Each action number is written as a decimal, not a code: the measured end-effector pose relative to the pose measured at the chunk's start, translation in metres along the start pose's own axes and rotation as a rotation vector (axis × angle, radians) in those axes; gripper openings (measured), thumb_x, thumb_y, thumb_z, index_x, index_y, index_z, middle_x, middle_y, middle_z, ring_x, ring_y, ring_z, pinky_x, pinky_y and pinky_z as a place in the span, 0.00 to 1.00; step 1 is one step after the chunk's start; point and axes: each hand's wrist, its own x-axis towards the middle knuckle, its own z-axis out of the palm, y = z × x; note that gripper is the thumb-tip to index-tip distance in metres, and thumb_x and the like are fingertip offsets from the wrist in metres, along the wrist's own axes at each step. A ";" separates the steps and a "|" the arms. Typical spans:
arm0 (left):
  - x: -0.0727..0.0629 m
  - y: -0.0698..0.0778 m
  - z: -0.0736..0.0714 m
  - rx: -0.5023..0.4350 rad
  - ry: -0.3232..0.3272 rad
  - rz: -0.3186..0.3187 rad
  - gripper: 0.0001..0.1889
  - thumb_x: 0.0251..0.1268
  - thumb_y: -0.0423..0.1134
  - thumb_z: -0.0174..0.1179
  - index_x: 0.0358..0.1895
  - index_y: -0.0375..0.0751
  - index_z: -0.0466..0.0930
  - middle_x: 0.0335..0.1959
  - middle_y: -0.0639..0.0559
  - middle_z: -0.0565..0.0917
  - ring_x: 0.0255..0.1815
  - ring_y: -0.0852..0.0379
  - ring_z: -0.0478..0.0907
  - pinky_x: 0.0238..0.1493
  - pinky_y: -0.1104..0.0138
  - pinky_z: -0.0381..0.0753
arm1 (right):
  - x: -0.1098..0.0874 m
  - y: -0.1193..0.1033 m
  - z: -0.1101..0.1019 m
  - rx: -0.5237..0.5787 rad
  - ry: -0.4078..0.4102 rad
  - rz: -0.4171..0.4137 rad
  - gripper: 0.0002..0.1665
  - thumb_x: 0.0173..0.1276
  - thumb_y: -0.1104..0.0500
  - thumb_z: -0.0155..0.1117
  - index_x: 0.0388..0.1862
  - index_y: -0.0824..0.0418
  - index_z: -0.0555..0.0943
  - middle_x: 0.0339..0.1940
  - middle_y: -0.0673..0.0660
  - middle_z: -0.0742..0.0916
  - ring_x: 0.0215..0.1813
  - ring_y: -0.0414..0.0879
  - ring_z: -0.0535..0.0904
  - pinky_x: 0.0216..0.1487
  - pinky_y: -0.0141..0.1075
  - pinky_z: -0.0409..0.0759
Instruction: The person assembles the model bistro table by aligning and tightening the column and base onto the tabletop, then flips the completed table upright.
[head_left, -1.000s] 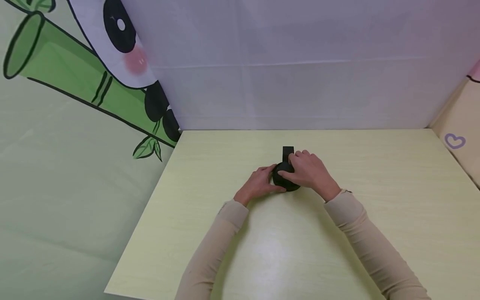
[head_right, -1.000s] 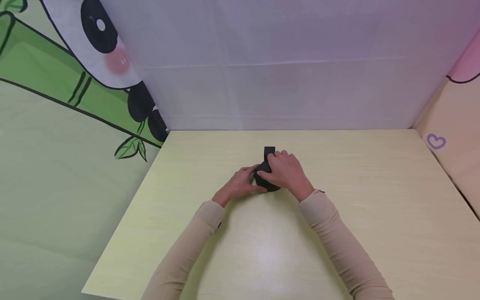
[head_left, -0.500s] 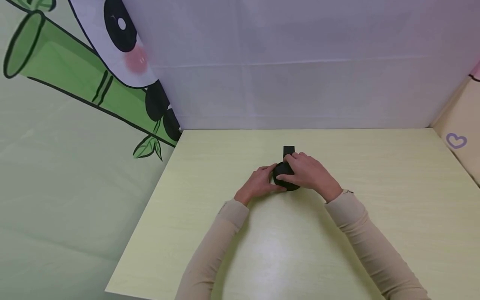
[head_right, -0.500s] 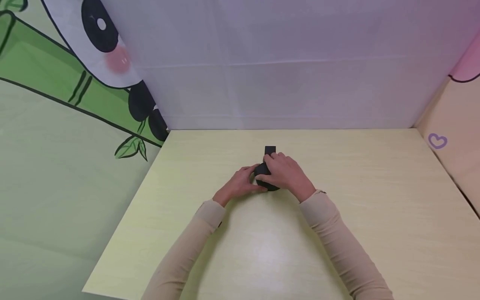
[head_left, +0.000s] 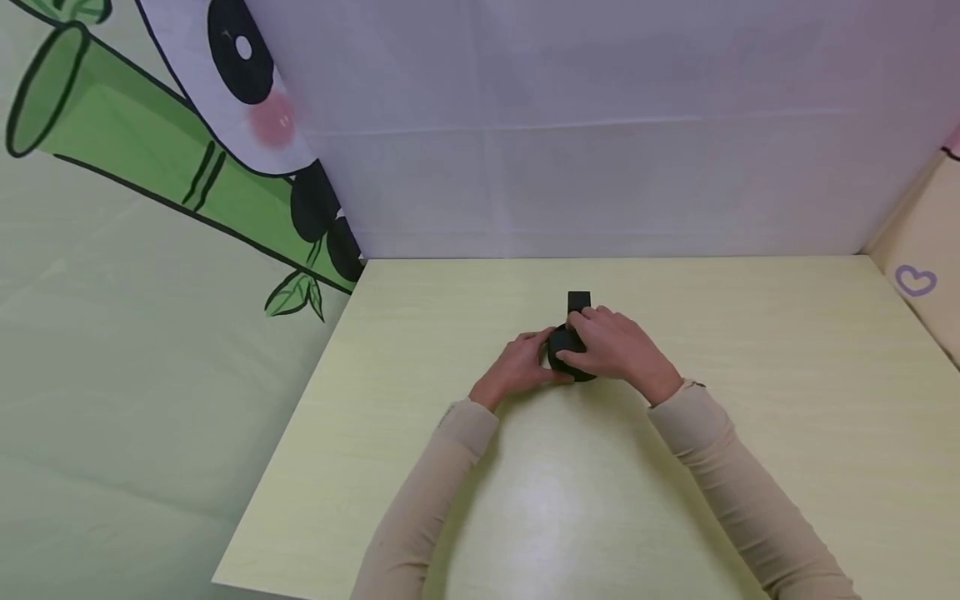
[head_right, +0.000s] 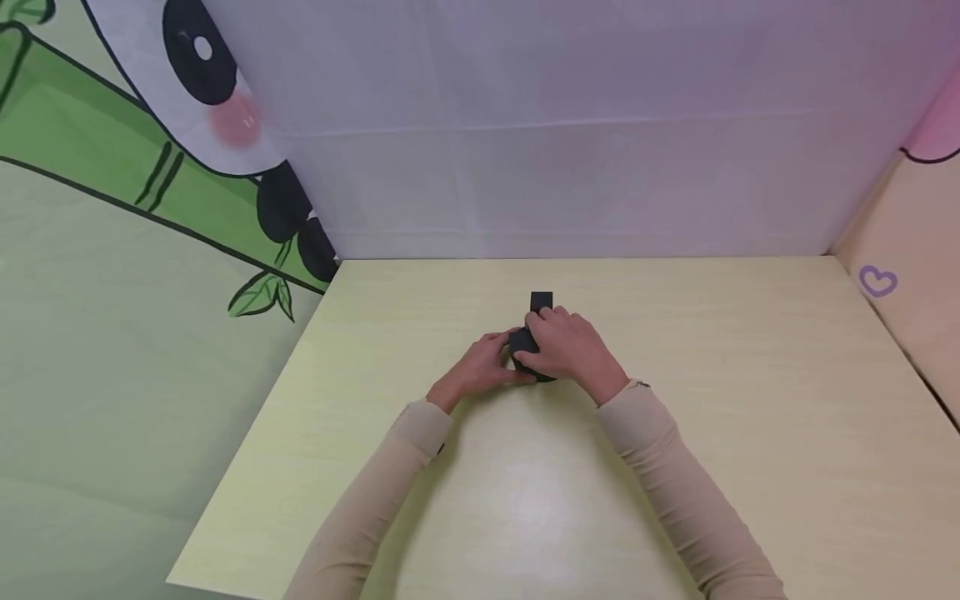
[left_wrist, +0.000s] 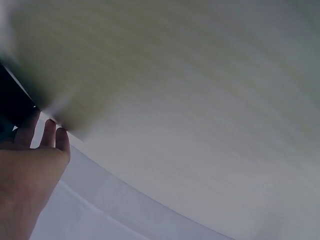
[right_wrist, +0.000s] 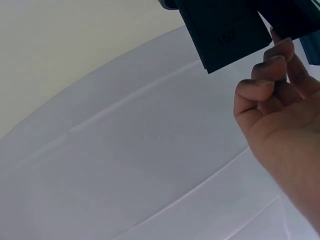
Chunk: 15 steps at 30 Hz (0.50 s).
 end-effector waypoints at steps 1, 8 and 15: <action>0.000 0.000 0.000 -0.003 0.000 -0.003 0.48 0.61 0.60 0.74 0.81 0.49 0.63 0.73 0.48 0.74 0.76 0.45 0.64 0.72 0.51 0.67 | 0.000 -0.001 0.001 -0.007 0.004 0.005 0.24 0.71 0.46 0.71 0.45 0.66 0.80 0.34 0.59 0.81 0.37 0.55 0.77 0.38 0.47 0.78; -0.002 -0.002 -0.002 -0.025 -0.003 0.004 0.47 0.61 0.60 0.73 0.81 0.50 0.62 0.72 0.49 0.75 0.76 0.45 0.63 0.72 0.50 0.67 | 0.002 -0.009 0.006 -0.019 0.037 0.043 0.25 0.71 0.44 0.70 0.42 0.66 0.79 0.32 0.58 0.81 0.35 0.55 0.76 0.35 0.46 0.77; -0.003 -0.004 -0.003 -0.009 -0.008 0.057 0.42 0.64 0.57 0.73 0.78 0.51 0.67 0.71 0.52 0.76 0.75 0.43 0.65 0.73 0.51 0.65 | 0.004 -0.013 0.008 0.009 0.057 0.035 0.26 0.71 0.44 0.70 0.46 0.67 0.79 0.37 0.60 0.83 0.37 0.56 0.77 0.39 0.48 0.78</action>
